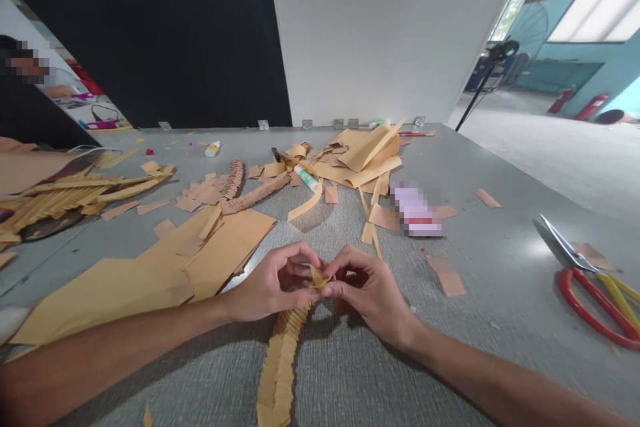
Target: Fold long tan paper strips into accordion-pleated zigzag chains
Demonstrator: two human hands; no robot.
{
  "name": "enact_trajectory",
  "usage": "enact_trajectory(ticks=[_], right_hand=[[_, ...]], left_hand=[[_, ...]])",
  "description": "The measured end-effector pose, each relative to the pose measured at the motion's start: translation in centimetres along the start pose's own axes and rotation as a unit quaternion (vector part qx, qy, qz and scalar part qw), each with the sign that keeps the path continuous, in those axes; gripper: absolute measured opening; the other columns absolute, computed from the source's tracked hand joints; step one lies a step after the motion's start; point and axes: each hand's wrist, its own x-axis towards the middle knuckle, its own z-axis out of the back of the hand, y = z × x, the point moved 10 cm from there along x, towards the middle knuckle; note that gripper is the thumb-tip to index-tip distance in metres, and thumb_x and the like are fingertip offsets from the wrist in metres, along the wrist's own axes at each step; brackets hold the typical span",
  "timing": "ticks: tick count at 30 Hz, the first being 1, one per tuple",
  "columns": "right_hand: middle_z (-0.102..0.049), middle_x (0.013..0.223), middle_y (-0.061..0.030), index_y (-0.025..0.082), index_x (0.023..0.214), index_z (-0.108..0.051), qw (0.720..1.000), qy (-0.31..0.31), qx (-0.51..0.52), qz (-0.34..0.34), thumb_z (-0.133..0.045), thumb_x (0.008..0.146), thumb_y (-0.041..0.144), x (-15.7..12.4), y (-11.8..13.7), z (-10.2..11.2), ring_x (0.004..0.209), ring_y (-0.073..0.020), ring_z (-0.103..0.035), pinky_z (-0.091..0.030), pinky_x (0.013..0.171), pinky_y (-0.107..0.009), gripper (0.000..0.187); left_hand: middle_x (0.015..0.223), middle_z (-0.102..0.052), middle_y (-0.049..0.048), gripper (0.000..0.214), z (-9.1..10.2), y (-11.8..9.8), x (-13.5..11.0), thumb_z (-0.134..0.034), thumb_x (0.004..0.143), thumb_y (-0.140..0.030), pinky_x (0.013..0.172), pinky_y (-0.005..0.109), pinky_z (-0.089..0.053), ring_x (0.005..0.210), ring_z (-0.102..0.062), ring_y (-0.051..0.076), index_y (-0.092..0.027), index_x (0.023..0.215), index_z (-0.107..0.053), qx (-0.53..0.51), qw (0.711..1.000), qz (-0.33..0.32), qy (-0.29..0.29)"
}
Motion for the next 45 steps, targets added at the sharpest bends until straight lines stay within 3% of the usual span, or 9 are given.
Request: enact_trajectory(ticks=[7,16,29,38,45], right_hand=[[-0.06,0.075,0.0006,0.02,0.078,-0.076,1.0,-0.007,-0.028,0.0,-0.079,0.085,0.031,-0.1,0.0,0.1,0.067,-0.0119,-0.056,-0.045,0.061,-0.025,0.013],[-0.064,0.078,-0.0029,0.019,0.079,-0.077,0.999,-0.016,-0.045,-0.023,-0.075,0.088,0.034,-0.4,-0.3,0.0,0.064,-0.0134,-0.06,-0.046,0.051,-0.025,0.018],[-0.062,0.076,-0.001,0.021,0.085,-0.077,0.998,0.017,-0.064,0.008,-0.068,0.094,0.033,-0.3,0.3,-0.3,0.061,-0.0116,-0.057,-0.045,0.055,-0.025,0.018],[-0.067,0.085,-0.0031,0.021,0.089,-0.074,0.995,-0.02,-0.097,0.004,-0.062,0.096,0.032,-0.2,0.9,0.1,0.077,-0.0154,-0.063,-0.05,0.067,-0.026,0.018],[-0.065,0.082,-0.0013,0.021,0.093,-0.072,0.993,-0.017,-0.112,-0.018,-0.072,0.09,0.037,-0.3,0.1,0.1,0.072,-0.0149,-0.06,-0.048,0.064,-0.026,0.017]], left_hand=[[0.121,-0.069,0.0129,0.057,0.2,0.9,0.2,-0.08,0.082,-0.025,0.083,0.034,-0.055,0.099,-0.072,0.023,-0.023,0.131,-0.051,0.006,0.999,0.047,-0.005],[0.117,-0.074,0.0155,0.049,0.1,1.2,0.0,-0.075,0.087,-0.033,0.089,0.039,-0.056,0.099,-0.074,0.025,-0.018,0.131,-0.058,0.042,0.997,0.058,-0.014],[0.122,-0.073,0.0168,0.047,0.1,1.2,-0.1,-0.069,0.092,-0.036,0.092,0.042,-0.059,0.103,-0.074,0.027,-0.017,0.134,-0.056,0.015,0.999,0.046,-0.023],[0.121,-0.073,0.0164,0.051,0.8,1.2,-0.1,-0.07,0.092,-0.04,0.088,0.042,-0.061,0.107,-0.073,0.03,-0.017,0.135,-0.055,0.03,0.997,0.052,-0.055],[0.121,-0.073,0.0151,0.055,0.8,0.9,-0.3,-0.072,0.09,-0.041,0.09,0.042,-0.059,0.105,-0.073,0.029,-0.019,0.138,-0.056,0.055,0.995,0.051,-0.064]])
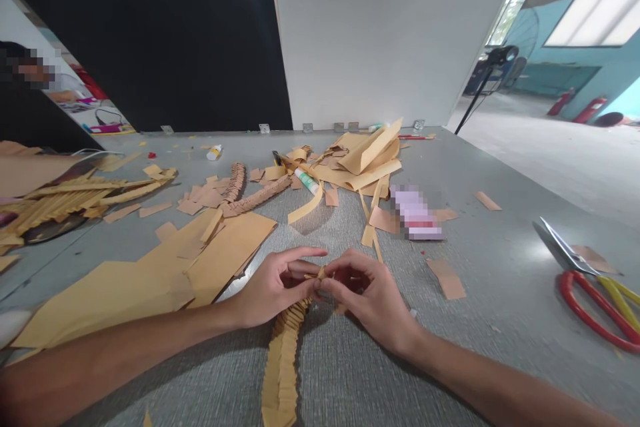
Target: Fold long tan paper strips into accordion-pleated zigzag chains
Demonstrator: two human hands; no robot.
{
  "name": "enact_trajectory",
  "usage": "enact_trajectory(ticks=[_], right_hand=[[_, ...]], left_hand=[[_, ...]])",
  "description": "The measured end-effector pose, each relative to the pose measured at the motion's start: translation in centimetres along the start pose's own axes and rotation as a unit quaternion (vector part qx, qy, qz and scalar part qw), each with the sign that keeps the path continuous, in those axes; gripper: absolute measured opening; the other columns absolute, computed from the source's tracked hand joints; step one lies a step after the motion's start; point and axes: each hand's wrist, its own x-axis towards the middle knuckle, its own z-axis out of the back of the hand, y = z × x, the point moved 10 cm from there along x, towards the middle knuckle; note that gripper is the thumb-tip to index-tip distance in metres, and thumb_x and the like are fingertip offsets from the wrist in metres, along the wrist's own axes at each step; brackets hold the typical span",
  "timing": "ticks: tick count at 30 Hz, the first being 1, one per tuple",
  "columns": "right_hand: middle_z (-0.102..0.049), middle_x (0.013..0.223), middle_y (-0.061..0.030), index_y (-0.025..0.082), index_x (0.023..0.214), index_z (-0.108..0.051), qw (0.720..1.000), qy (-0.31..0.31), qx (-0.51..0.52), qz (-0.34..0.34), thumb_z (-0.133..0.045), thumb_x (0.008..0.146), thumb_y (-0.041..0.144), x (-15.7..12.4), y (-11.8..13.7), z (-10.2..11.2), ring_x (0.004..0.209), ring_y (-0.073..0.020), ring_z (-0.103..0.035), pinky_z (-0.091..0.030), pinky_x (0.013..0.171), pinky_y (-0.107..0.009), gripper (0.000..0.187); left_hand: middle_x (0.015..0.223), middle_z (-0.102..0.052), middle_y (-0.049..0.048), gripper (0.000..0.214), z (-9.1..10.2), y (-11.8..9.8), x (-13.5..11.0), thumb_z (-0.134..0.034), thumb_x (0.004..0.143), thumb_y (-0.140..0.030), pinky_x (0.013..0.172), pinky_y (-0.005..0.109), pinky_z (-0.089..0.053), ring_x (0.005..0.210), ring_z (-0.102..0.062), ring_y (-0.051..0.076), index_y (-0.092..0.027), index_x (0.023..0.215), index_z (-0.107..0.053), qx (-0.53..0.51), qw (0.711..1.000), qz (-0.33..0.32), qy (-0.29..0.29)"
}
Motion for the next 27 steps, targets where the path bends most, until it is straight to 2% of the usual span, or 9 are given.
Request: enact_trajectory(ticks=[5,8,10,13,18,22,24,27], right_hand=[[-0.059,0.074,0.002,0.021,0.087,-0.066,0.999,0.006,0.036,-0.012,-0.068,0.094,0.039,-0.2,-0.5,-0.3,0.055,-0.0096,-0.054,-0.045,0.05,-0.022,0.02],[-0.057,0.071,0.0035,0.022,0.092,-0.06,0.996,0.001,0.086,-0.026,-0.061,0.098,0.043,-0.3,-1.1,-0.4,0.048,-0.0084,-0.052,-0.044,0.044,-0.021,0.022],[-0.06,0.078,0.0013,0.022,0.092,-0.059,0.995,-0.004,0.101,-0.022,-0.061,0.098,0.044,-0.4,-1.2,-0.4,0.053,-0.0096,-0.058,-0.048,0.047,-0.022,0.023],[-0.062,0.089,-0.0018,0.021,0.094,-0.06,0.995,-0.01,0.095,-0.01,-0.064,0.096,0.043,-0.5,-1.2,-0.4,0.062,-0.012,-0.064,-0.054,0.054,-0.024,0.022],[-0.062,0.085,-0.0013,0.023,0.102,-0.06,0.998,-0.033,0.06,0.005,-0.061,0.098,0.04,-0.7,-0.8,0.2,0.061,-0.0121,-0.06,-0.053,0.054,-0.024,0.017],[-0.061,0.085,-0.0013,0.023,0.101,-0.065,0.998,-0.054,-0.023,0.024,-0.066,0.094,0.038,-0.5,-0.2,0.8,0.072,-0.0143,-0.061,-0.054,0.064,-0.025,0.016],[-0.06,0.083,-0.0002,0.024,0.104,-0.066,0.997,-0.061,-0.037,0.025,-0.069,0.092,0.036,-0.4,-0.2,1.0,0.072,-0.0142,-0.059,-0.054,0.065,-0.025,0.018],[-0.061,0.086,-0.0013,0.024,0.096,-0.068,0.997,-0.054,-0.048,0.039,-0.07,0.091,0.035,-0.3,0.2,0.9,0.073,-0.0148,-0.059,-0.052,0.064,-0.025,0.012]], left_hand=[[0.121,-0.072,0.0136,0.058,0.4,0.0,0.4,-0.078,0.084,-0.038,0.086,0.036,-0.058,0.098,-0.073,0.024,-0.02,0.136,-0.058,-0.031,0.999,-0.007,0.004],[0.119,-0.071,0.0132,0.046,0.9,0.2,1.0,-0.073,0.089,-0.041,0.084,0.034,-0.056,0.085,-0.071,0.018,-0.017,0.127,-0.066,-0.064,0.998,-0.008,0.006],[0.113,-0.071,0.0123,0.039,1.1,0.4,1.4,-0.071,0.09,-0.04,0.083,0.032,-0.054,0.085,-0.07,0.017,-0.016,0.121,-0.069,-0.074,0.997,-0.008,0.013],[0.103,-0.071,0.0093,0.037,1.2,0.6,1.6,-0.079,0.085,-0.034,0.085,0.031,-0.051,0.092,-0.067,0.018,-0.016,0.116,-0.069,-0.078,0.997,-0.012,0.017],[0.094,-0.066,0.004,0.035,1.6,0.6,1.4,-0.08,0.082,-0.035,0.079,0.027,-0.048,0.084,-0.063,0.014,-0.017,0.109,-0.068,-0.064,0.998,-0.012,-0.012],[0.088,-0.064,0.0023,0.033,1.3,-0.1,1.1,-0.079,0.083,-0.039,0.074,0.026,-0.047,0.079,-0.061,0.014,-0.017,0.103,-0.065,-0.045,0.999,-0.025,-0.011],[0.086,-0.063,0.0017,0.034,1.1,-0.4,1.0,-0.079,0.083,-0.039,0.074,0.026,-0.047,0.078,-0.06,0.014,-0.017,0.102,-0.063,-0.04,0.999,-0.031,-0.008],[0.088,-0.063,0.0026,0.033,0.8,-0.4,0.9,-0.078,0.084,-0.038,0.076,0.027,-0.048,0.08,-0.061,0.015,-0.017,0.104,-0.062,-0.032,0.999,-0.036,-0.001]])
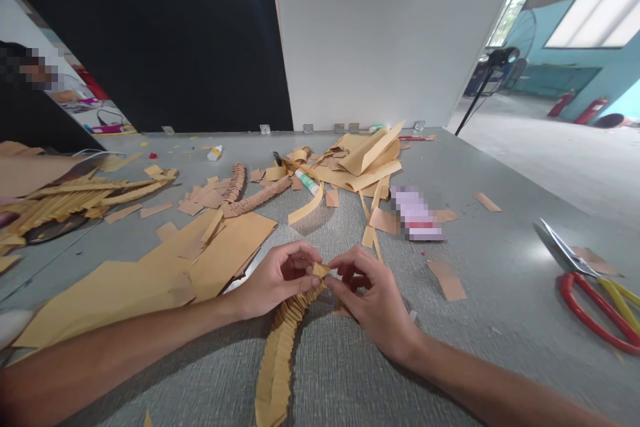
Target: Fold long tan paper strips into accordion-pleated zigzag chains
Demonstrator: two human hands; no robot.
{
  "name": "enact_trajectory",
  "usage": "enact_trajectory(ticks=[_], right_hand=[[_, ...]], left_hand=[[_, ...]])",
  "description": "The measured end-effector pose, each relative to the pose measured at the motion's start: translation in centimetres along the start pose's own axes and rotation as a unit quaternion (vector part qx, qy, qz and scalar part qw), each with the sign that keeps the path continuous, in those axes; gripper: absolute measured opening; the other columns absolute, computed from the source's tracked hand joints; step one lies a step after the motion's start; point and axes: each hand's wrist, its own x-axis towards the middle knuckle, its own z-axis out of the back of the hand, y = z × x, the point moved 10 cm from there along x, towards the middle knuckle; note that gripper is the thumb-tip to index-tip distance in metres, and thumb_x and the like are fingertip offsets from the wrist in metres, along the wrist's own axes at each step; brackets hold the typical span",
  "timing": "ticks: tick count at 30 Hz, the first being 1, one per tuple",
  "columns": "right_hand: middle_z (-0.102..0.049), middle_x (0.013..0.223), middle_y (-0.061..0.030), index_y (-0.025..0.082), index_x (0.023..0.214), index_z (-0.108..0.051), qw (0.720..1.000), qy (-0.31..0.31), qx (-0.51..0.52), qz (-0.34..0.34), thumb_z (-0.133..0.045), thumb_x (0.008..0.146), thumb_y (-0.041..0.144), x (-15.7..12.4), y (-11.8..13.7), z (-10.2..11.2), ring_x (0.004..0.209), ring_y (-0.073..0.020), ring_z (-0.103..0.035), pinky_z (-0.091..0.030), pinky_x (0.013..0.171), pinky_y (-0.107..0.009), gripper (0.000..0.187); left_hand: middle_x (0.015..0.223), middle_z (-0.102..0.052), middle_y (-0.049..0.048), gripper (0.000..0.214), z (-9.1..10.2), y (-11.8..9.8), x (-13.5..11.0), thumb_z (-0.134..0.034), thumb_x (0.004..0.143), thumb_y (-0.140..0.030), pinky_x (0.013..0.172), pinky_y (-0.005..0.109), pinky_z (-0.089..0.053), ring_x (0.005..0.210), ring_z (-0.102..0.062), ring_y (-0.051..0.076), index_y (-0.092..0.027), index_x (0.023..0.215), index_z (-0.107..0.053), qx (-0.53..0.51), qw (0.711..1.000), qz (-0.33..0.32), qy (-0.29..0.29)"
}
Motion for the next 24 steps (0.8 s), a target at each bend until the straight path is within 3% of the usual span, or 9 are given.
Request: enact_trajectory(ticks=[3,8,13,24], right_hand=[[-0.062,0.087,-0.0019,0.024,0.087,-0.071,1.0,0.008,-0.001,0.01,-0.07,0.091,0.033,0.04,0.4,-0.11,0.074,-0.0151,-0.058,-0.05,0.062,-0.025,0.01],[-0.062,0.083,-0.0027,0.024,0.097,-0.078,0.999,0.031,0.026,-0.018,-0.07,0.091,0.04,0.02,0.01,-0.59,0.07,-0.0157,-0.058,-0.048,0.055,-0.026,0.019],[-0.062,0.078,-0.0021,0.022,0.095,-0.08,0.999,0.033,0.023,-0.023,-0.066,0.094,0.041,0.03,-0.1,-0.68,0.065,-0.0141,-0.055,-0.044,0.055,-0.026,0.023],[-0.06,0.071,-0.0006,0.021,0.074,-0.071,0.999,0.027,0.003,-0.027,-0.065,0.094,0.037,-0.04,0.13,-0.43,0.064,-0.014,-0.055,-0.044,0.059,-0.027,0.026]], left_hand=[[0.093,-0.064,0.0039,0.033,-0.11,0.03,-0.06,-0.077,0.085,-0.037,0.078,0.027,-0.048,0.084,-0.061,0.015,-0.016,0.105,-0.061,0.014,1.0,-0.003,0.002],[0.088,-0.063,0.0031,0.031,-0.12,-0.08,-0.15,-0.075,0.087,-0.038,0.074,0.027,-0.048,0.08,-0.061,0.015,-0.017,0.105,-0.062,0.043,0.999,-0.004,-0.005],[0.088,-0.065,0.0033,0.03,-0.37,-0.03,-0.28,-0.075,0.086,-0.038,0.073,0.027,-0.049,0.079,-0.062,0.015,-0.018,0.103,-0.061,0.047,0.999,-0.001,0.001],[0.094,-0.065,0.004,0.023,-0.35,-0.2,-0.32,-0.068,0.093,-0.037,0.078,0.028,-0.051,0.084,-0.063,0.014,-0.018,0.104,-0.063,0.043,0.999,-0.007,-0.008]])
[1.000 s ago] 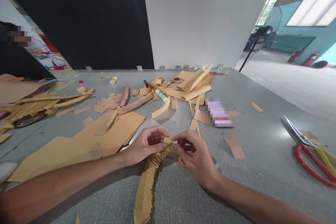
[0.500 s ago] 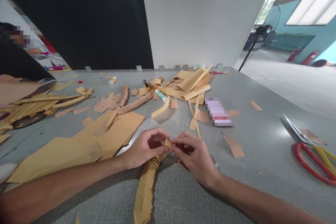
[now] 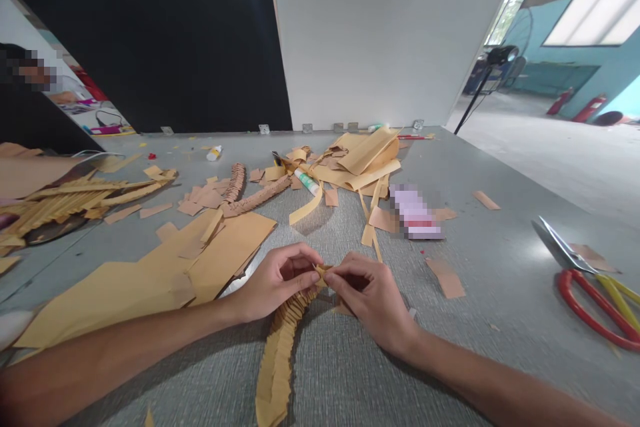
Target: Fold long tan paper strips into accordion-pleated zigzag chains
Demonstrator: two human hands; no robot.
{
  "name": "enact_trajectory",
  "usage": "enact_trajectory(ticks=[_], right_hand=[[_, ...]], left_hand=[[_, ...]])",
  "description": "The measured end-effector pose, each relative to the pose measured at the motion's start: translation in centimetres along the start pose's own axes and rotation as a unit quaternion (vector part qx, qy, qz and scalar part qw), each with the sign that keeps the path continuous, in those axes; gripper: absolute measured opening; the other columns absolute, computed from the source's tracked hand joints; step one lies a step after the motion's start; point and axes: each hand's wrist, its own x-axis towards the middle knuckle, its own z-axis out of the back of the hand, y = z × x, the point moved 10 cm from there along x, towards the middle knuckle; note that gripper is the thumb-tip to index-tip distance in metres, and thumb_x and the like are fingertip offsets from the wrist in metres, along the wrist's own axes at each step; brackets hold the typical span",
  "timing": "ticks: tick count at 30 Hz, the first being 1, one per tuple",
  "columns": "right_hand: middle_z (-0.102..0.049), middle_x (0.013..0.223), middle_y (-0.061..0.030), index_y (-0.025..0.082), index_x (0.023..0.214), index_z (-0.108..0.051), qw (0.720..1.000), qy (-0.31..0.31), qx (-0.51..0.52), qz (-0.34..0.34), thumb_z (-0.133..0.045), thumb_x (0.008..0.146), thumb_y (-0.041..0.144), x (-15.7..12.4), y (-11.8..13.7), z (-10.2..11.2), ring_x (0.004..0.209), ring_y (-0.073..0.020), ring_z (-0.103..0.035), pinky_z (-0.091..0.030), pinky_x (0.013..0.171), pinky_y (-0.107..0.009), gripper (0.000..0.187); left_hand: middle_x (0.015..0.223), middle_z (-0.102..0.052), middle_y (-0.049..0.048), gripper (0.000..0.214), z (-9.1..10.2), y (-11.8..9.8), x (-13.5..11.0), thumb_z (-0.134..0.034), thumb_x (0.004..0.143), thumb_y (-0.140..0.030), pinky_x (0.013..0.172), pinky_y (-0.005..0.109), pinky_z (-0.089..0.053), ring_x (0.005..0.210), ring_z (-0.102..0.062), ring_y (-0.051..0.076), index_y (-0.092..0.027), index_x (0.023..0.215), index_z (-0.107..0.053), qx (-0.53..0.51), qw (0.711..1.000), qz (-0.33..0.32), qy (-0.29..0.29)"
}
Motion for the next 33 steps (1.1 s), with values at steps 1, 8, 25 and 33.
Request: enact_trajectory(ticks=[1,8,25,33], right_hand=[[-0.06,0.071,-0.0006,0.021,0.075,-0.071,1.0,-0.002,-0.009,0.002,-0.065,0.094,0.036,0.0,0.0,0.0,0.065,-0.0144,-0.055,-0.044,0.06,-0.027,0.026],[-0.064,0.083,-0.0018,0.023,0.092,-0.076,0.999,-0.008,-0.025,0.019,-0.069,0.092,0.033,0.1,-0.1,0.1,0.069,-0.0148,-0.059,-0.048,0.058,-0.026,0.012],[-0.064,0.076,-0.0007,0.021,0.081,-0.073,0.996,-0.024,-0.072,0.044,-0.062,0.096,0.028,-0.2,-0.2,0.0,0.063,-0.0141,-0.058,-0.043,0.058,-0.027,0.02],[-0.061,0.072,0.0005,0.021,0.076,-0.067,0.99,-0.016,-0.125,0.061,-0.057,0.1,0.03,-0.3,0.2,-0.3,0.063,-0.0138,-0.055,-0.04,0.06,-0.028,0.028]], left_hand=[[0.095,-0.066,0.0043,0.023,0.0,0.0,0.0,-0.068,0.093,-0.037,0.079,0.028,-0.051,0.084,-0.064,0.015,-0.018,0.105,-0.063,0.003,1.0,-0.001,-0.003],[0.094,-0.067,0.0063,0.024,0.4,-0.5,-0.1,-0.063,0.096,-0.038,0.073,0.027,-0.049,0.083,-0.062,0.017,-0.017,0.108,-0.067,0.087,0.996,-0.019,-0.016],[0.099,-0.066,0.0059,0.018,0.2,-1.9,-0.4,-0.053,0.1,-0.024,0.068,0.025,-0.042,0.083,-0.061,0.016,-0.018,0.106,-0.07,0.178,0.981,-0.076,-0.017],[0.095,-0.065,0.0052,0.019,0.2,-1.5,-0.2,-0.053,0.1,-0.029,0.065,0.025,-0.04,0.077,-0.056,0.015,-0.017,0.104,-0.067,0.172,0.984,-0.055,-0.012]])
